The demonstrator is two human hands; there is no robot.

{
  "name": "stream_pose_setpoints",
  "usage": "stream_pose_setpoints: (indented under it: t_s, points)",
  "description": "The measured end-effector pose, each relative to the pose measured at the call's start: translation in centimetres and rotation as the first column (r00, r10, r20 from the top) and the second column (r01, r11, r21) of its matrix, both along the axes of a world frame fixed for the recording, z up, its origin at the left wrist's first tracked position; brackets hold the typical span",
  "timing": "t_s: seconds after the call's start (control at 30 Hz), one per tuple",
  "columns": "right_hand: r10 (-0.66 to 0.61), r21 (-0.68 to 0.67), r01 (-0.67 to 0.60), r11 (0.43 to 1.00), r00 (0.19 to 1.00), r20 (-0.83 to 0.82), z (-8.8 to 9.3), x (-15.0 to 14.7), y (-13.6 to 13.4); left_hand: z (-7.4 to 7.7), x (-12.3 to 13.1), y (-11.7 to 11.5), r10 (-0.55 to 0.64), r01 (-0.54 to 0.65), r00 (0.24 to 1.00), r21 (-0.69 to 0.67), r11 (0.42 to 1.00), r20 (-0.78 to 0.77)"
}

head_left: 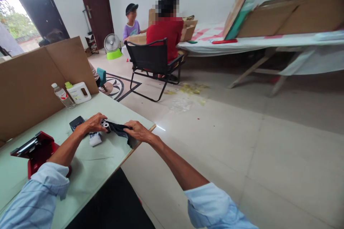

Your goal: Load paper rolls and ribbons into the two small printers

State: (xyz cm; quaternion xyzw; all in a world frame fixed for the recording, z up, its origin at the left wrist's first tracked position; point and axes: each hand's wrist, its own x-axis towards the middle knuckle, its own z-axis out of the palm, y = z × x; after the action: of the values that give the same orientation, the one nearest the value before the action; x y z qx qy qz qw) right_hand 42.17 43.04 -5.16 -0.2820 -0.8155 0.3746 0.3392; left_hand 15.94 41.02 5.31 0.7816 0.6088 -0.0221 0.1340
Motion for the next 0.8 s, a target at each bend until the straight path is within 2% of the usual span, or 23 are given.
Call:
stream_pose_setpoints:
  t_s: [0.2, 0.4, 0.53, 0.8]
  points:
    - [0.024, 0.078, -0.028, 0.997, 0.998, 0.052, 0.1, 1.1, -1.4, 0.2, 0.3, -0.8, -0.033, 0.033, 0.999, 0.096, 0.995, 0.000]
    - [0.019, 0.131, -0.025, 0.991, 0.999, 0.048, -0.4, 1.7, -2.0, 1.0, 1.7, -3.5, -0.014, 0.025, 0.999, 0.279, 0.960, -0.041]
    - [0.003, 0.150, -0.005, 0.989, 1.000, 0.009, -0.8, 1.8, -2.5, 0.4, 3.1, -4.8, -0.036, 0.064, 0.995, 0.324, 0.944, -0.094]
    - [-0.030, 0.112, 0.034, 0.993, 0.999, -0.035, -0.9, 2.1, -3.4, -1.0, 4.2, -5.2, 0.067, -0.011, 0.989, 0.382, 0.924, -0.133]
